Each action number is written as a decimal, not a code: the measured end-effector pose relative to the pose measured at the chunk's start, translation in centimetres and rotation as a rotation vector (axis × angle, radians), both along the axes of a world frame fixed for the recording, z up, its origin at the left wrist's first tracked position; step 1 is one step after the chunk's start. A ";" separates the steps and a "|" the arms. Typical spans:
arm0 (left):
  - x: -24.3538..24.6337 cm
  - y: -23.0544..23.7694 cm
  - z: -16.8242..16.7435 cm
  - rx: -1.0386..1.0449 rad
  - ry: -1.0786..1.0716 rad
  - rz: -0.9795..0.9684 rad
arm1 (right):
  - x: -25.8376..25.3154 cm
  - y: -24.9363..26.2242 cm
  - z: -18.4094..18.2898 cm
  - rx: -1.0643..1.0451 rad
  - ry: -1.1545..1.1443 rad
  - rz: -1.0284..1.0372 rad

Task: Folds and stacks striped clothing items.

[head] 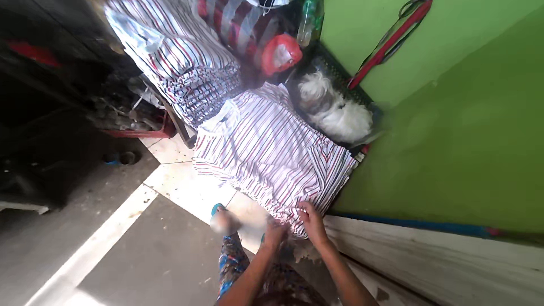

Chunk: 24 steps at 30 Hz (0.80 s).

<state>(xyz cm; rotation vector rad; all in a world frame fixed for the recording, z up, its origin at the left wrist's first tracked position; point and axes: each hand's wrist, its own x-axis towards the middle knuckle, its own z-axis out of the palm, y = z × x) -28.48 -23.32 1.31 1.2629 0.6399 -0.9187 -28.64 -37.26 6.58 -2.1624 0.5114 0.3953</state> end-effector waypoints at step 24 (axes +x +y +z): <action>-0.8 0.1 1.4 -0.298 0.009 0.148 | 1.4 -2.0 0.8 -0.081 -0.092 0.250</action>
